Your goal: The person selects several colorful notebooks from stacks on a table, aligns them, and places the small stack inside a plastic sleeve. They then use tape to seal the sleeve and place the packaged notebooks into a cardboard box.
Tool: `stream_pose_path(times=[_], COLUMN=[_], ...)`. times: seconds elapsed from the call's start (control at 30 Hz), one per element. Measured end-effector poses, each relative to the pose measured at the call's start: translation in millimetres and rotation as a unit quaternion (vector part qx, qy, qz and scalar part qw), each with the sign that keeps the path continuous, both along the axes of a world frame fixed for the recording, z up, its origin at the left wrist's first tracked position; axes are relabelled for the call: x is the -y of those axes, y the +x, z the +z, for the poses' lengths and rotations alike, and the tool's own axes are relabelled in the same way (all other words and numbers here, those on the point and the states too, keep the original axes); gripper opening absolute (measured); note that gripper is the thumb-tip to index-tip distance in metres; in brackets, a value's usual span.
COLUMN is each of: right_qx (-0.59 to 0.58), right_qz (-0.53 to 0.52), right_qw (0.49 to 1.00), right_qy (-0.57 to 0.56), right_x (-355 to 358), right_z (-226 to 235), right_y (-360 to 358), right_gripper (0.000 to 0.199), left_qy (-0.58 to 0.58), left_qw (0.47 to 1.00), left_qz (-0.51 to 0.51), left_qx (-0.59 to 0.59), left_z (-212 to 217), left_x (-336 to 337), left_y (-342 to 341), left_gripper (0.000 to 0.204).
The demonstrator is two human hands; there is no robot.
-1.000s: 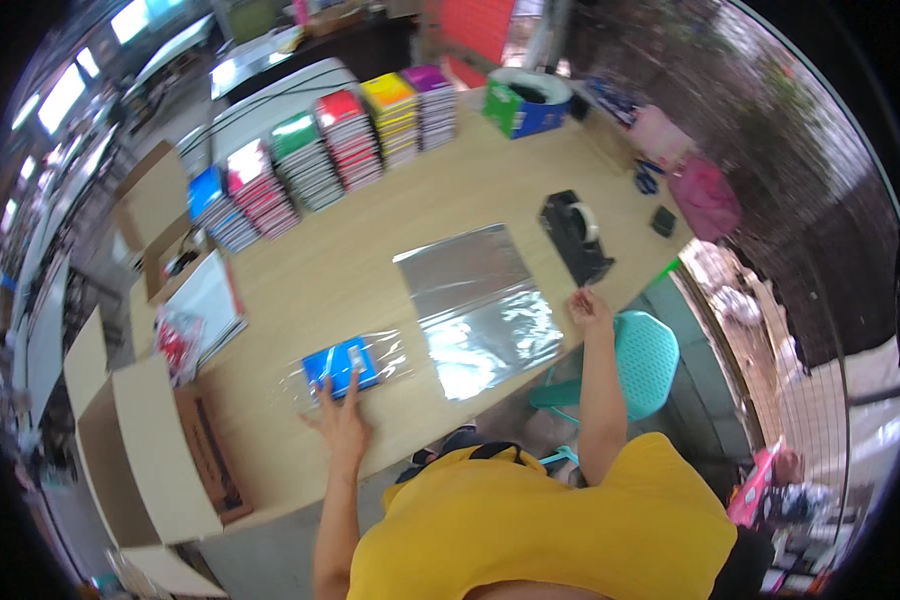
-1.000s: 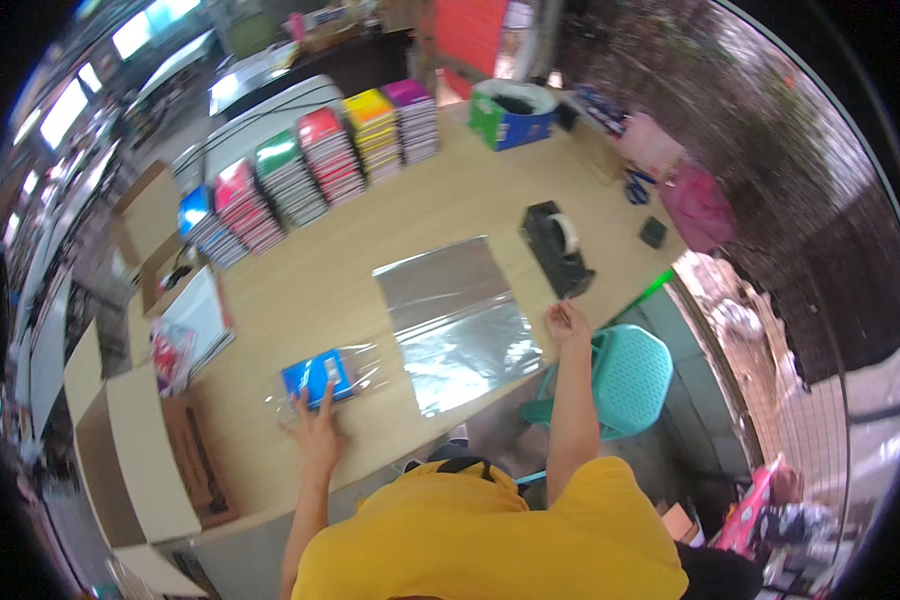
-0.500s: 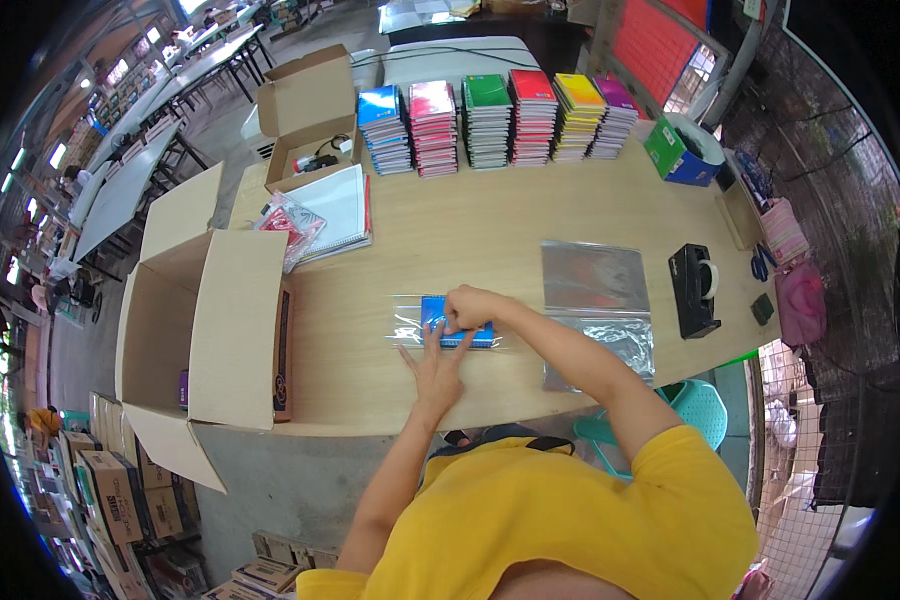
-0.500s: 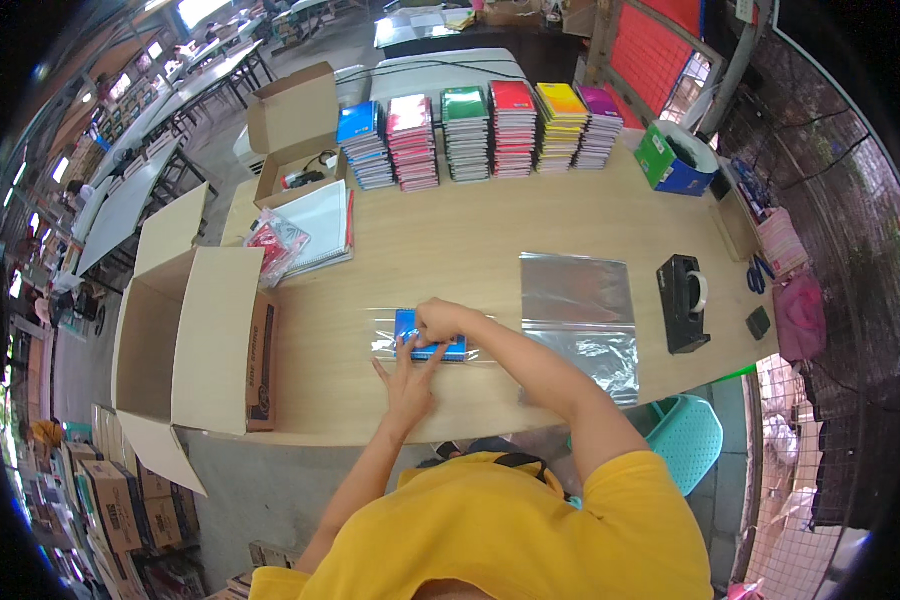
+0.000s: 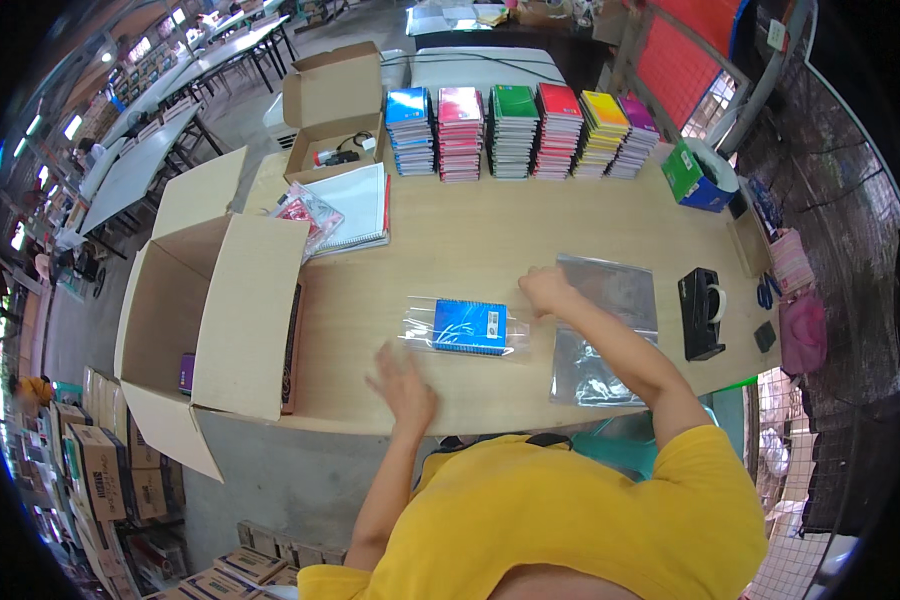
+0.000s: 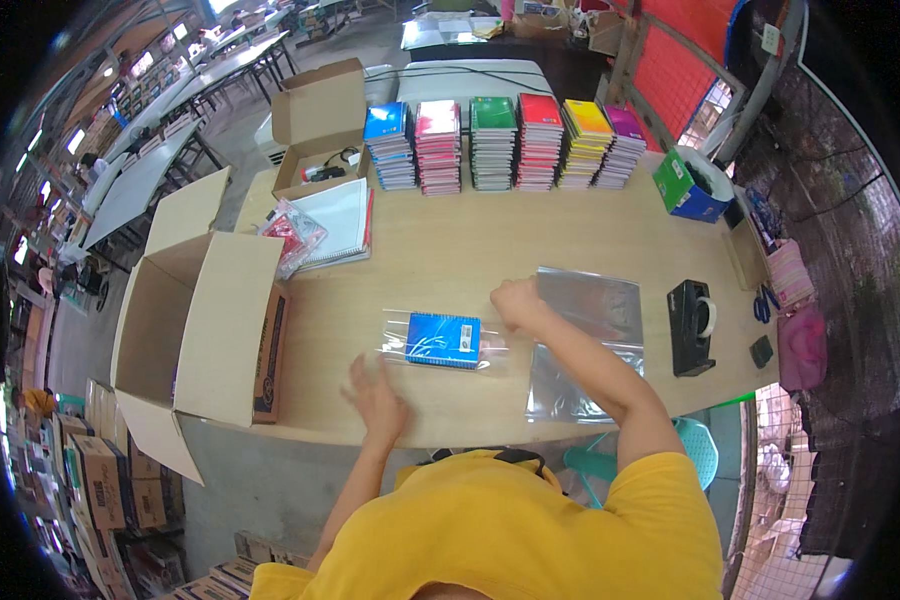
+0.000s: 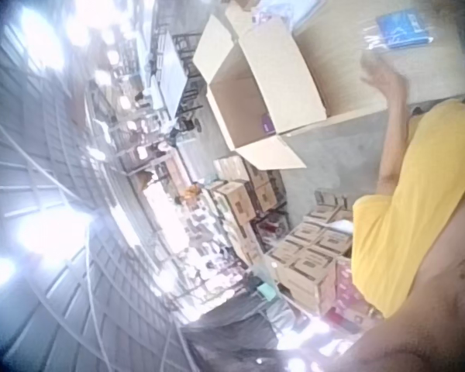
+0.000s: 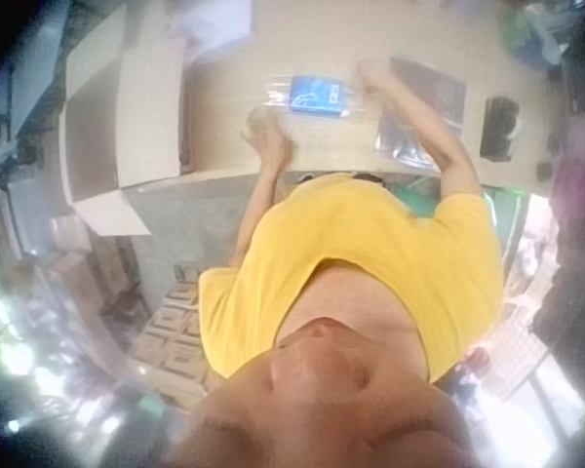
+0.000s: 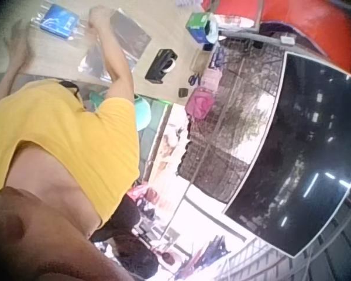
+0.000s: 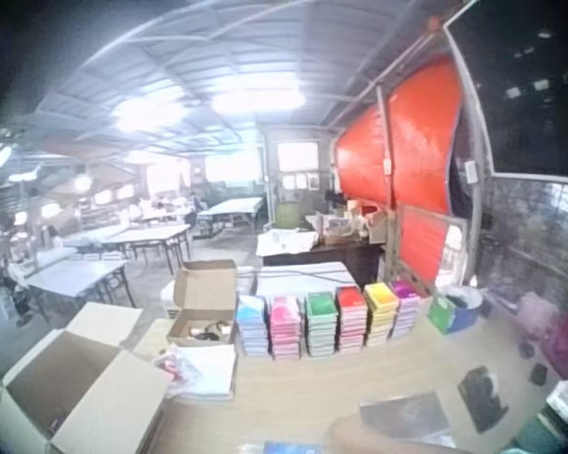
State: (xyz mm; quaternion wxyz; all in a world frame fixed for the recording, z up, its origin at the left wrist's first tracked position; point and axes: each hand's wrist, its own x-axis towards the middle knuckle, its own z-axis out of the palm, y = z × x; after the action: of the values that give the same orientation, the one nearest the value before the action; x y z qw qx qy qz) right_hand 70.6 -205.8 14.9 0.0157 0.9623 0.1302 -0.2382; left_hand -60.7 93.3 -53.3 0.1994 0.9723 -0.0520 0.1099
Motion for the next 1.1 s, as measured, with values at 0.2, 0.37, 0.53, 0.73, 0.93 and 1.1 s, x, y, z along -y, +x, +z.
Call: stream_pose_path(times=[0.2, 0.37, 0.53, 0.73, 0.93, 1.1], right_qx=[0.064, -0.011, 0.087, 0.200, 0.184, 0.157], right_qz=[-0.004, -0.147, -0.169, -0.164, 0.077, 0.212], right_qw=[0.974, 0.810, 0.692, 0.684, 0.884, 0.930], right_qy=[0.217, 0.568, 0.696, 0.682, 0.422, 0.258], right_x=[-43, -59, -67, -62, -5, -16], right_z=[-79, -59, -66, -89, 61, 74], right_y=[33, -15, -69, -81, -84, -49], right_gripper=[0.080, 0.091, 0.099, 0.100, 0.065, 0.024], left_qy=[-0.725, -0.707, -0.483, -0.403, -0.361, -0.287], left_qw=[0.535, 0.694, 0.862, 0.904, 0.912, 0.906], left_qz=[0.114, 0.030, -0.152, -0.138, -0.153, -0.281], left_qx=[-0.418, -0.133, -0.028, 0.031, 0.122, 0.134], left_z=[-36, -12, 10, 15, -3, -4], left_x=[57, 80, 72, 78, 44, 24], left_y=[37, 41, 30, 27, 20, 50], left_gripper=[0.082, 0.096, 0.104, 0.101, 0.083, 0.074])
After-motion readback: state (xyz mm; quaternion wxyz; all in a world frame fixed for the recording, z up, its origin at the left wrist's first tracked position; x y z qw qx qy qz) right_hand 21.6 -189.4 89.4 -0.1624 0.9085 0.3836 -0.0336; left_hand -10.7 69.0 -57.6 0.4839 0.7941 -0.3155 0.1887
